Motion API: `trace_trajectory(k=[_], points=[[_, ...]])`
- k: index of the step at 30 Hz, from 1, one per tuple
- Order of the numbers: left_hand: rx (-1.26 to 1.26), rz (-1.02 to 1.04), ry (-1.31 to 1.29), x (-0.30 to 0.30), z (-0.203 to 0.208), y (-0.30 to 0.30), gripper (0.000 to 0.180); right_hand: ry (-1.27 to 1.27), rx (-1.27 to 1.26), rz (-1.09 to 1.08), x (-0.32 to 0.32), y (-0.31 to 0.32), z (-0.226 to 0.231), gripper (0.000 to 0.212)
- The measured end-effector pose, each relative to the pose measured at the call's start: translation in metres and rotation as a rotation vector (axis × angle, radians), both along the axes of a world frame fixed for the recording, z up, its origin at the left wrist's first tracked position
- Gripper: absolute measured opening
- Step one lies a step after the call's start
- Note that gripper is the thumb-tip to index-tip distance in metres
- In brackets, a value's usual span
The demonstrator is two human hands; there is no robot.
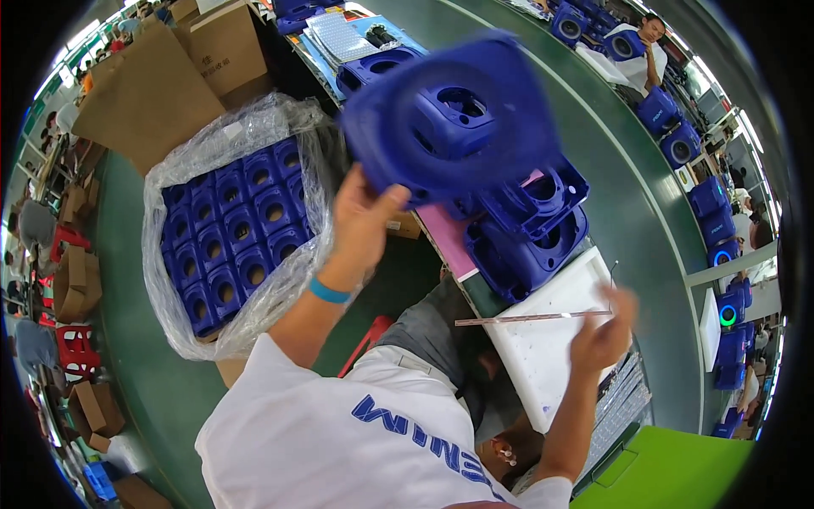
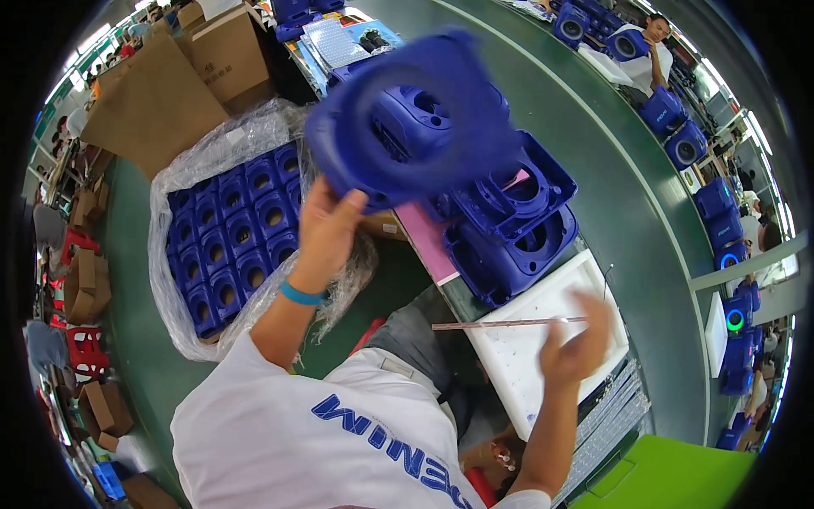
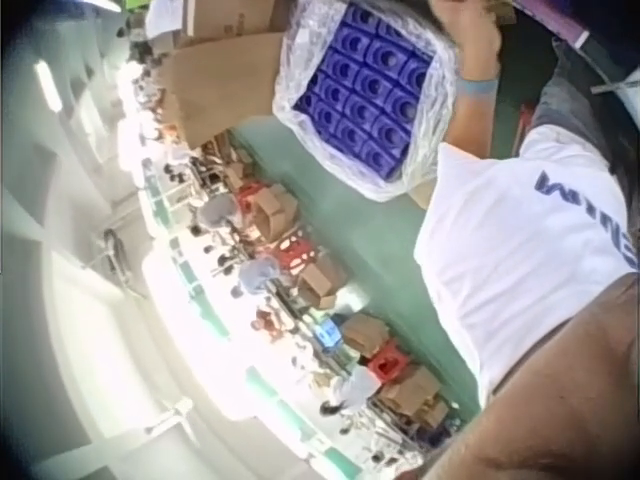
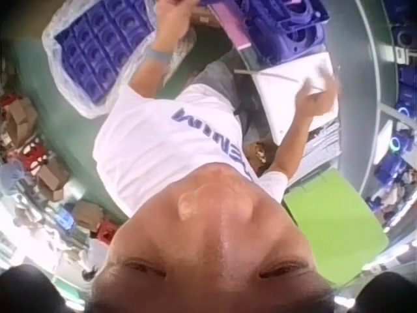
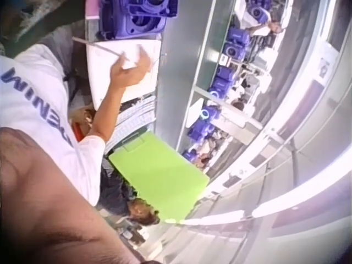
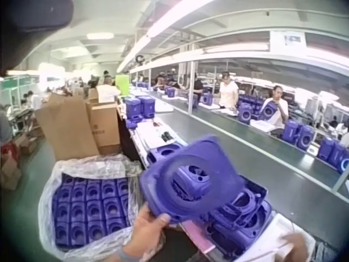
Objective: The person assembles LED light strips into circular plastic frames by hand, taking the strips from a styrofoam tray and fitting them into the frames.
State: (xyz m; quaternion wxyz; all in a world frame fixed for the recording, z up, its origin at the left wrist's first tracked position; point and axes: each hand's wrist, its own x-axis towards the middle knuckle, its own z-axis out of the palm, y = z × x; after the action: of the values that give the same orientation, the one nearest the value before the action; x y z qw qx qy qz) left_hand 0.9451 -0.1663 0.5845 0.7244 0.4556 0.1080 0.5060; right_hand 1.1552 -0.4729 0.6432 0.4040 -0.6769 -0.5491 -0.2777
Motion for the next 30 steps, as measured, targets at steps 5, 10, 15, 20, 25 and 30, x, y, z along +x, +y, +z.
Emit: trace_trajectory(k=[5, 10, 15, 20, 25, 30], points=[[-0.258, 0.227, 0.001, -0.064, -0.051, 0.069, 0.036, -0.034, -0.670, 0.175, -0.020, -0.021, -0.081, 0.036], [-0.376, 0.388, 0.092, -0.076, -0.081, 0.104, 0.040, 0.050, -0.571, 0.142, -0.013, -0.020, -0.111, 0.030], [-0.289, 0.502, 0.115, -0.040, -0.073, 0.173, 0.039, 0.069, -0.584, 0.229, 0.003, -0.005, -0.115, 0.027], [-0.460, 0.666, 0.096, -0.073, -0.050, 0.260, 0.043, 0.256, -0.659, 0.265, 0.015, 0.008, -0.089, 0.019], [-0.623, 0.835, 0.154, -0.060, -0.043, 0.359, 0.046, 0.382, -0.745, 0.086, 0.014, 0.005, -0.091, 0.011], [-0.588, 0.830, 0.215, -0.039, -0.035, 0.525, 0.046, 0.572, -0.996, -0.108, -0.001, 0.030, -0.067, 0.006]])
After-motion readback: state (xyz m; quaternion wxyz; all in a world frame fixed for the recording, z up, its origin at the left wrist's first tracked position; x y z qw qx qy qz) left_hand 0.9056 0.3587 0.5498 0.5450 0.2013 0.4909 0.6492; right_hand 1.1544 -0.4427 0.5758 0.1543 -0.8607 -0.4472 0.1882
